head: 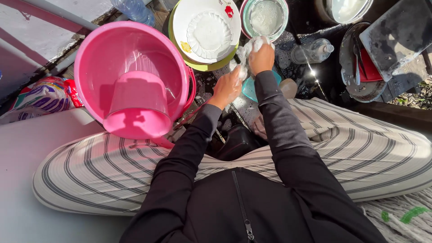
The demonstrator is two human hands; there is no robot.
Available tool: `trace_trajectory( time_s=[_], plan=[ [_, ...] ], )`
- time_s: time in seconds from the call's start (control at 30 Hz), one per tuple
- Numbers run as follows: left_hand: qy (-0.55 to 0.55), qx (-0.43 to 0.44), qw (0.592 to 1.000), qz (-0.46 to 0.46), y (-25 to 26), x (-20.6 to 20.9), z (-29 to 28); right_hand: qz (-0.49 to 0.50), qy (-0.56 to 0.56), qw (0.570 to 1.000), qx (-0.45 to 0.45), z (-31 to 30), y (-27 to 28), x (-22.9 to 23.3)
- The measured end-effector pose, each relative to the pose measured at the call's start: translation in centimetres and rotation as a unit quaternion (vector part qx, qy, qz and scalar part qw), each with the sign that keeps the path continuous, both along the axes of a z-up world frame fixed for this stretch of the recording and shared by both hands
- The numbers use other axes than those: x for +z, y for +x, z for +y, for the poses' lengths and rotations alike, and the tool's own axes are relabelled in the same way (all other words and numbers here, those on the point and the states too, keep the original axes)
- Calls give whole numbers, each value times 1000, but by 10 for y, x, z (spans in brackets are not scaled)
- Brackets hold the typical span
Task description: The person is washing various dishes and containers using a basin of soapy water while sitting on the floor.
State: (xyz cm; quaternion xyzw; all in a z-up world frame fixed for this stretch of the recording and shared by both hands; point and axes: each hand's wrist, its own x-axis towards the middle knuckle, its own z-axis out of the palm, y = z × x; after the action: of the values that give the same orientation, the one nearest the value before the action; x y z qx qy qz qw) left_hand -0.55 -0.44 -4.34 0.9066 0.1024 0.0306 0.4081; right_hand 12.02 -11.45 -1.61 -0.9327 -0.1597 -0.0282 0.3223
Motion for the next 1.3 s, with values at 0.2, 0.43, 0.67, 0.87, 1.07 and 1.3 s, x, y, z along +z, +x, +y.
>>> trace_trajectory(
  time_s=[0.2,0.43,0.67,0.87,1.07,1.3],
  plan=[
    [-14,1,1000,-1,19,6,11,-47,-12,995,90,9,6,-5],
    [-43,-10,999,-25,10,-11,10,6,-6,998,54,9,8,-25],
    [-67,-6,998,-16,10,-21,13,-68,9,993,95,15,-11,-13],
    [-68,-19,996,-51,12,-45,5,-77,-12,987,139,8,3,-23],
    [-76,-31,996,-36,2,5,4,12,-50,996,78,9,16,-3],
    [-71,-12,997,-21,8,-9,6,53,-33,996,60,20,17,9]
  ],
)
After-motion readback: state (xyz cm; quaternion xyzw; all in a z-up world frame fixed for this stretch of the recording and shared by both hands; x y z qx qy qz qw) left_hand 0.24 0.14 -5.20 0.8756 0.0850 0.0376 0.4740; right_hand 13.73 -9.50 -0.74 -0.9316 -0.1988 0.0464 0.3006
